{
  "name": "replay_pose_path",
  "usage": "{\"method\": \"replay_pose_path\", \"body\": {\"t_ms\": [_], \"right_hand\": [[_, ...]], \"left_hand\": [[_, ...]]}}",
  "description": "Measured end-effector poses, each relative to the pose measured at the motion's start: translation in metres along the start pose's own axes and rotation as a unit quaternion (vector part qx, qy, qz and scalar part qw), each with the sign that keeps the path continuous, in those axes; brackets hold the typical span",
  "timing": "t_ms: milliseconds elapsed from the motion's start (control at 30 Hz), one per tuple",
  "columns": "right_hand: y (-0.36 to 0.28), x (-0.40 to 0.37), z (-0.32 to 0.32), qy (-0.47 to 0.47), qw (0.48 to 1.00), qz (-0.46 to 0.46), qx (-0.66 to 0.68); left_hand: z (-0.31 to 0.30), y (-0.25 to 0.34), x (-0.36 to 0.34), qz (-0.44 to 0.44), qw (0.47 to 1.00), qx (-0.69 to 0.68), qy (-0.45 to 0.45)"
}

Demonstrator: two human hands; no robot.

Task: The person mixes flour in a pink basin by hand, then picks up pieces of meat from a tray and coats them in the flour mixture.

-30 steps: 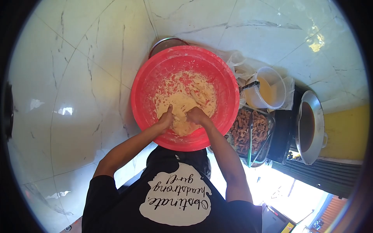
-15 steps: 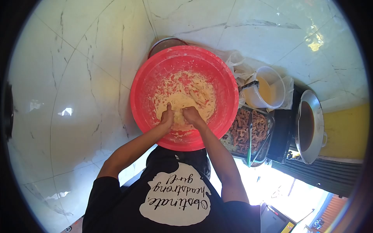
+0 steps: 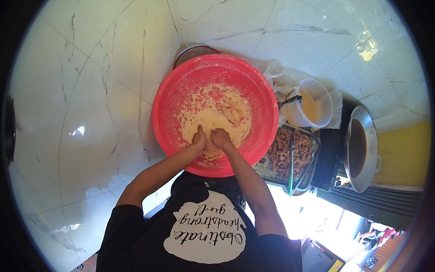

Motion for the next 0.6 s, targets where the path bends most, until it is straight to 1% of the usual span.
{"method": "replay_pose_path", "body": {"t_ms": [33, 100, 133, 200, 233, 300, 333, 400, 433, 500, 533, 600], "right_hand": [[0.000, 0.000, -0.006, 0.001, 1.000, 0.002, -0.001], [-0.001, 0.000, -0.013, -0.040, 0.990, 0.036, 0.132], [-0.011, -0.007, -0.020, -0.042, 0.990, 0.036, 0.132], [-0.027, -0.016, -0.031, -0.083, 0.993, 0.039, 0.079], [-0.024, -0.009, -0.034, -0.082, 0.993, 0.040, 0.080], [-0.025, 0.010, -0.049, 0.018, 0.997, -0.038, -0.065], [-0.022, 0.014, -0.044, 0.018, 0.997, -0.038, -0.064], [-0.033, 0.016, -0.041, 0.106, 0.983, -0.137, -0.061], [-0.030, 0.018, -0.032, 0.107, 0.983, -0.136, -0.061], [-0.029, 0.022, 0.007, -0.008, 0.979, -0.158, -0.130], [-0.030, 0.019, 0.016, -0.009, 0.979, -0.158, -0.130], [-0.025, 0.011, 0.052, -0.142, 0.959, -0.157, -0.190]], "left_hand": [[0.000, -0.002, 0.001, 0.000, 1.000, 0.000, -0.002], [-0.009, 0.011, -0.005, 0.082, 0.996, -0.016, -0.001], [-0.018, 0.012, -0.012, 0.081, 0.997, -0.017, 0.000], [-0.017, 0.020, -0.026, 0.116, 0.986, 0.040, -0.109], [-0.022, 0.021, -0.029, 0.115, 0.986, 0.041, -0.110], [-0.035, 0.028, -0.032, 0.149, 0.984, 0.027, -0.091], [-0.038, 0.024, -0.018, 0.149, 0.984, 0.027, -0.089], [-0.045, 0.022, 0.014, 0.185, 0.982, 0.022, -0.027], [-0.046, 0.023, 0.014, 0.186, 0.982, 0.022, -0.027], [-0.047, 0.022, 0.017, 0.167, 0.985, 0.032, -0.013], [-0.050, 0.025, 0.011, 0.166, 0.986, 0.032, -0.013], [-0.055, 0.030, -0.002, 0.170, 0.984, 0.049, -0.001]]}}
Point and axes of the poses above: each hand's wrist, its own x-axis towards the middle knuckle, its own z-axis out of the palm, y = z × x, the point moved 8 cm from there along x, towards the middle knuckle, and after that the axes turned 11 degrees about x, right-handed, at the moved point
